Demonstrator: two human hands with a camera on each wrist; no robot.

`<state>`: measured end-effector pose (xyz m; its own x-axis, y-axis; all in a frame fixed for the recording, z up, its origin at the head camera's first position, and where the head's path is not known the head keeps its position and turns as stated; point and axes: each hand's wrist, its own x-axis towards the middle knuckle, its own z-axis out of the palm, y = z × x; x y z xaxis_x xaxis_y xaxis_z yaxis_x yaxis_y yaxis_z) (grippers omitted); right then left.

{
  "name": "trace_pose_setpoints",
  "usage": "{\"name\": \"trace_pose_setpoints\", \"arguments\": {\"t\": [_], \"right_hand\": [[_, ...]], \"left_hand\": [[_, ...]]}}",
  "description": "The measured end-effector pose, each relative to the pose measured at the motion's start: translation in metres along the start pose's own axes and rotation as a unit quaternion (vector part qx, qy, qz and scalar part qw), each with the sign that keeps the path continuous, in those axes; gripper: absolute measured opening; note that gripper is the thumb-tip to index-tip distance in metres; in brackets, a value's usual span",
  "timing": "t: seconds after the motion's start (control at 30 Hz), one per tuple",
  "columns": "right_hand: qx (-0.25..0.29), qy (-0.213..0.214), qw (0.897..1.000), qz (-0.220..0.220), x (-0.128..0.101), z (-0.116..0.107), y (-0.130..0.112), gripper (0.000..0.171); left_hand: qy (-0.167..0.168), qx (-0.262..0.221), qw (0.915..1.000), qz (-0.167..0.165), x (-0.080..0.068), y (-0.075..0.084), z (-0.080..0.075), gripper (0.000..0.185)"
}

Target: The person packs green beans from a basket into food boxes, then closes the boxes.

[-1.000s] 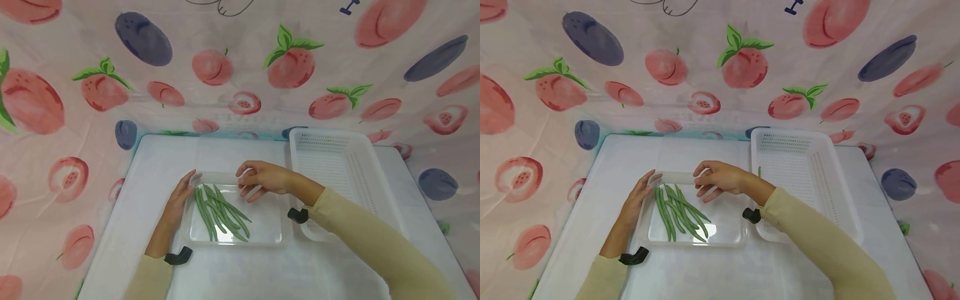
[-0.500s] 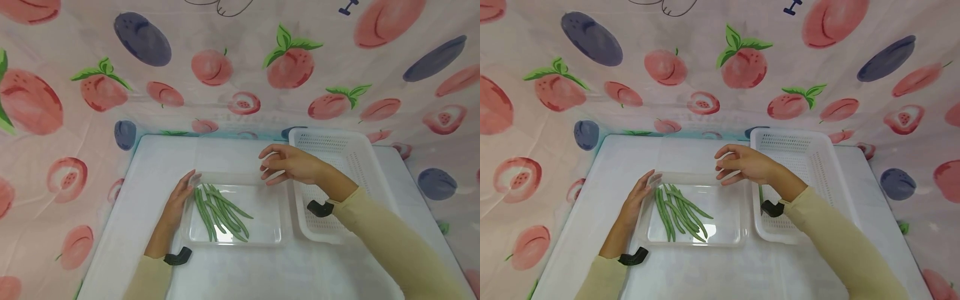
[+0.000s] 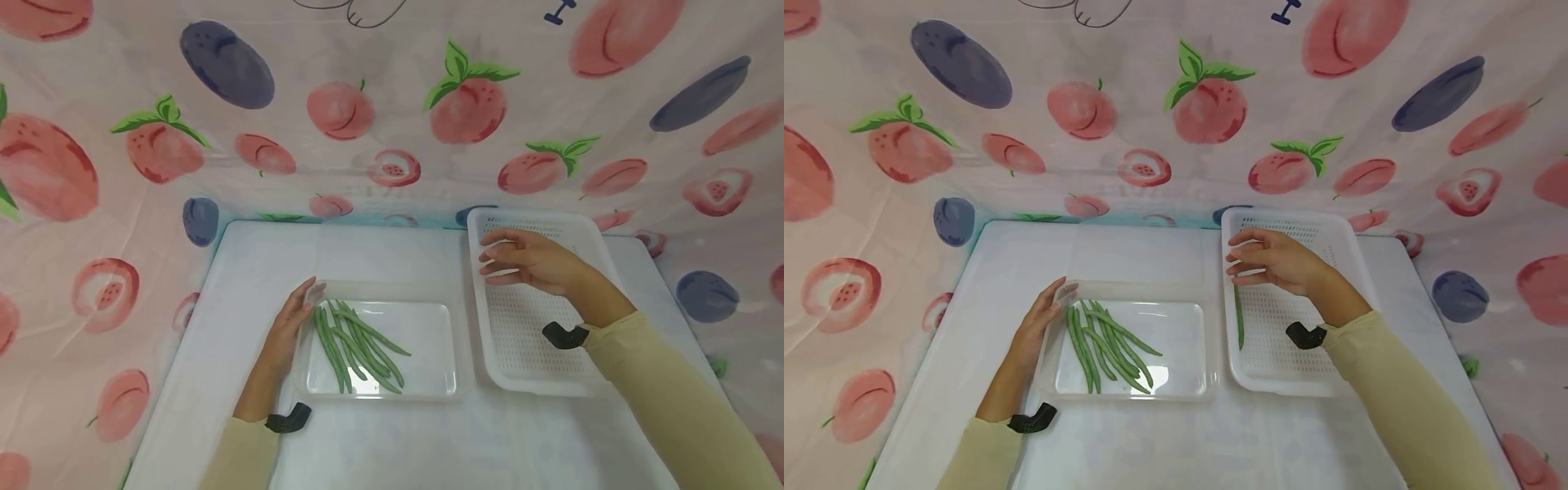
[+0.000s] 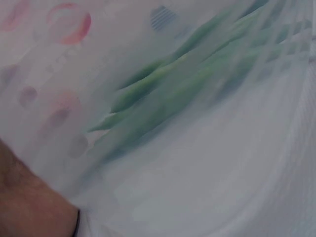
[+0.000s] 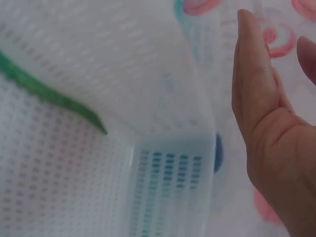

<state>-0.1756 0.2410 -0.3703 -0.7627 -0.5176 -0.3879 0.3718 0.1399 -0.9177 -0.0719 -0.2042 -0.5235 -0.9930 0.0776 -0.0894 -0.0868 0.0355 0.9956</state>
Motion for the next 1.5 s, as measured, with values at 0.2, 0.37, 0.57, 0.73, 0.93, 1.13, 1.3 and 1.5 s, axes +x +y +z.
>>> {"name": "trace_pose_setpoints", "arguments": {"t": [0.2,0.37,0.57,0.73,0.93,1.13,1.3,1.5], "right_hand": [[-0.013,0.038,0.999,0.027,0.002,-0.022,0.018,0.03],[-0.008,0.051,0.997,0.048,0.004,-0.034,0.035,0.038],[0.005,0.057,0.996,0.069,0.009,-0.04,0.053,0.047],[-0.003,0.061,0.993,0.099,0.015,-0.04,0.065,0.048],[-0.011,0.061,0.989,0.138,0.02,-0.038,0.078,0.045],[-0.008,0.057,0.988,0.144,0.024,-0.037,0.085,0.044],[-0.025,0.056,0.986,0.157,0.027,-0.034,0.086,0.046],[-0.035,0.069,0.982,0.172,0.028,-0.033,0.085,0.048]], "left_hand": [[0.002,0.002,1.0,-0.003,0.0,-0.001,-0.001,0.052],[0.003,0.004,0.9999,-0.01,0.0,0.0,0.0,0.052],[0.0,0.003,0.9999,-0.011,0.0,0.002,0.001,0.051],[0.004,0.011,0.9999,-0.01,0.002,0.002,0.0,0.051],[-0.001,0.002,0.9998,-0.019,0.0,0.001,0.0,0.051],[0.001,0.001,0.9998,-0.02,0.0,0.001,0.001,0.051],[0.002,0.003,0.9998,-0.018,0.0,0.0,0.0,0.051],[0.002,0.006,0.9998,-0.017,0.001,-0.001,0.0,0.051]]}}
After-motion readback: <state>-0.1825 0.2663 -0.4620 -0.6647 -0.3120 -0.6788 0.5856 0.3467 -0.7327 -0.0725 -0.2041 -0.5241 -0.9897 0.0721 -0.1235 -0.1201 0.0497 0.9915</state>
